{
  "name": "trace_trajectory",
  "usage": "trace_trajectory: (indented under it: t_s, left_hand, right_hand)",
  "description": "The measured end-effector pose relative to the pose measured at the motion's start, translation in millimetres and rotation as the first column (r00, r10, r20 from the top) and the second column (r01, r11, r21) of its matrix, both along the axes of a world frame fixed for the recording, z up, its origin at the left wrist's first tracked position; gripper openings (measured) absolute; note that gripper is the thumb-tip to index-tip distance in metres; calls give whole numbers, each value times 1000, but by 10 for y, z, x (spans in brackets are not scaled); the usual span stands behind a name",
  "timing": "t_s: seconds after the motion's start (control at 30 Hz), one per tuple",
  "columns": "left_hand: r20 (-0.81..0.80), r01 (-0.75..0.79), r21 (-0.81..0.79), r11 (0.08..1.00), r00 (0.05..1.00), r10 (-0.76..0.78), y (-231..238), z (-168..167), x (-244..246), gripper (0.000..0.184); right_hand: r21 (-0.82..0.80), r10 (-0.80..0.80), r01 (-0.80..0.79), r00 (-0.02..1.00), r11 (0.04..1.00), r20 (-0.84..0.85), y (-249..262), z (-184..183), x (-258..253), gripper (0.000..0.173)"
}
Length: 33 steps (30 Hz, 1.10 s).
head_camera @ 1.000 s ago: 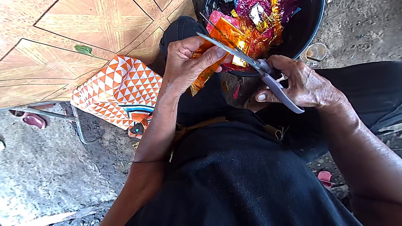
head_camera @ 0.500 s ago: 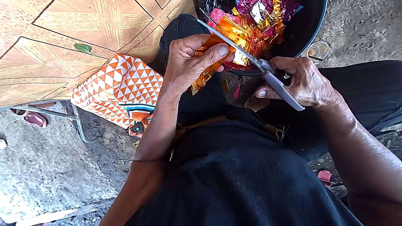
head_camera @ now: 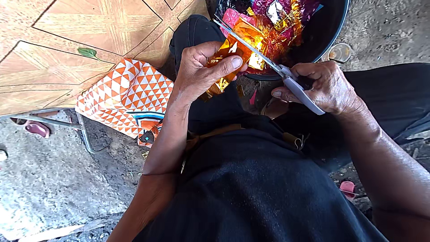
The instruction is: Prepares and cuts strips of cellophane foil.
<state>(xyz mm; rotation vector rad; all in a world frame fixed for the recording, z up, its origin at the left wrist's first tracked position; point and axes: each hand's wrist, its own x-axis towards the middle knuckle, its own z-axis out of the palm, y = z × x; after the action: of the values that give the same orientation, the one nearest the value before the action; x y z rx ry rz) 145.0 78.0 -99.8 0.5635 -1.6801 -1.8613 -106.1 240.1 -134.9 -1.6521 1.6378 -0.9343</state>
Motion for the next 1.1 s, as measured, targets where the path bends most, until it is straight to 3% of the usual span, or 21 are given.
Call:
trace_trajectory:
  t_s: [0.1, 0.3, 0.4, 0.83, 1.1]
  left_hand:
    - [15, 1, 5, 1000, 1000, -1, 7, -1, 16, 10]
    - [-7, -13, 26, 1000, 1000, 13, -3, -17, 21, 8]
    - [-17, -36, 43, 998, 999, 37, -2, -14, 14, 8]
    - [0, -110, -19, 994, 994, 110, 13, -24, -72, 8]
    - [13, -94, -26, 995, 995, 94, 18, -17, -78, 6]
  right_hand:
    - [32, 10, -10, 1000, 999, 6, 1, -5, -6, 44]
    - [175, 117, -114, 993, 978, -5, -5, 35, -34, 73]
    - [218, 122, -120, 993, 969, 6, -1, 57, -55, 77]
    - [179, 129, -114, 989, 977, -78, -58, 101, -9, 73]
    - [63, 95, -93, 995, 994, -41, -67, 26, -5, 58]
